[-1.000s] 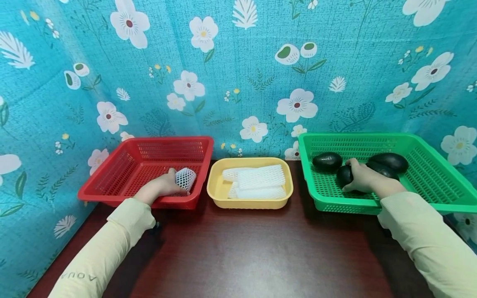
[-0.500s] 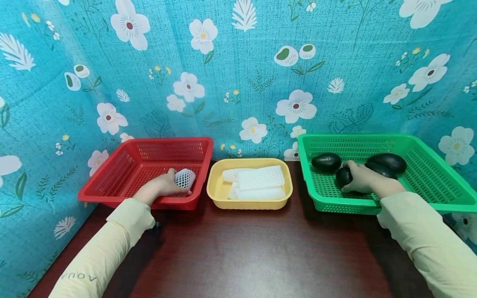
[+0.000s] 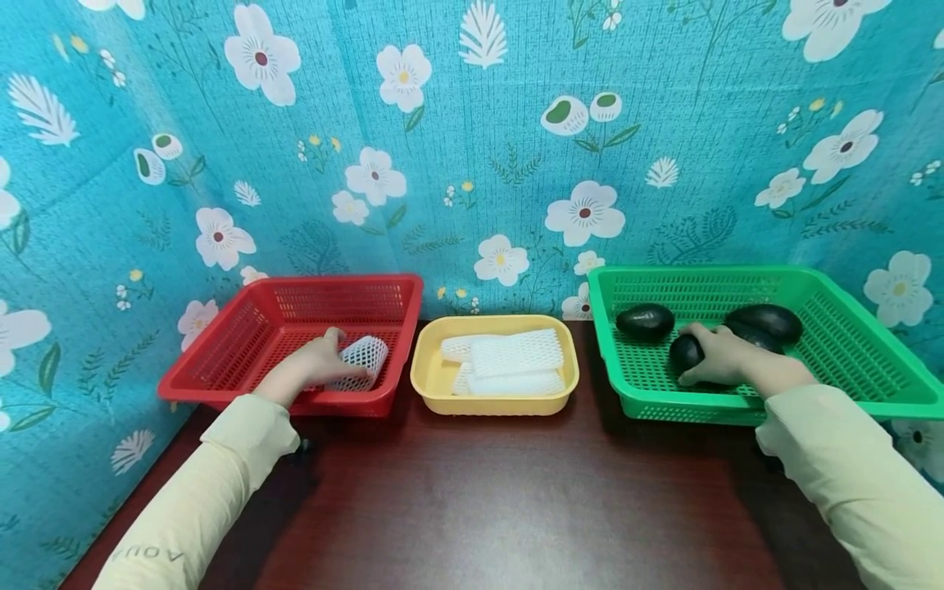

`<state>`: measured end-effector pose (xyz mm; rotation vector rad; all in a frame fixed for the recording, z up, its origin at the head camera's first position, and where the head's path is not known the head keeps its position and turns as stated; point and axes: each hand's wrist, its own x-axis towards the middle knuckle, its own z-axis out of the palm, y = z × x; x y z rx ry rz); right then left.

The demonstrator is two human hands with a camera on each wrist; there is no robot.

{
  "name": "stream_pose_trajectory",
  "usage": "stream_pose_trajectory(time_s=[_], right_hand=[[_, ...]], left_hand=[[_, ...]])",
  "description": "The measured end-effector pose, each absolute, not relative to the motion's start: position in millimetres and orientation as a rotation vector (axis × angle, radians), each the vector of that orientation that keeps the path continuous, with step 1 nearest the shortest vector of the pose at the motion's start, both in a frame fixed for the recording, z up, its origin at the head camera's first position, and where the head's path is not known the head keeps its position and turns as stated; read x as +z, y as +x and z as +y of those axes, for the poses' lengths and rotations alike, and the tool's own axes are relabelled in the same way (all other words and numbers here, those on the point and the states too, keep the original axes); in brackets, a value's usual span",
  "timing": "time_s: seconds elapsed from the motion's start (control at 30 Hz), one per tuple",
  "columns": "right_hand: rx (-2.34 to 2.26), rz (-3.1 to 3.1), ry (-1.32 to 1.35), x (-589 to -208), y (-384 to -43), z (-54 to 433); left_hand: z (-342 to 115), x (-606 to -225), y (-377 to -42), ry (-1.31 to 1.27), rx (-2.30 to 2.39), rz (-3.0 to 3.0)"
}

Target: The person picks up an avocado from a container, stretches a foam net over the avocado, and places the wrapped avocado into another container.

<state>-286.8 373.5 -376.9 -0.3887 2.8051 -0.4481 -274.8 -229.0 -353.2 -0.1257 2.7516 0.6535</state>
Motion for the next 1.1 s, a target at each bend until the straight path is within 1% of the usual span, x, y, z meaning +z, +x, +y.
stream_pose_trajectory(time_s=[0.3, 0.57, 1.1], right_hand=[[-0.447, 2.844, -0.448, -373.0, -281.2, 380.2], [-0.454, 2.885, -0.54, -367.7, -273.2, 381.6], [-0.6, 2.911, -0.548, -346.3, -249.7, 376.9]], left_hand=[[-233.3, -349.2, -271.3, -0.079, 0.722, 2.834], [-236.1, -348.6, -270.1, 0.012, 0.733, 2.922], [-240.9, -342.2, -265.5, 0.151, 0.867, 3.021]])
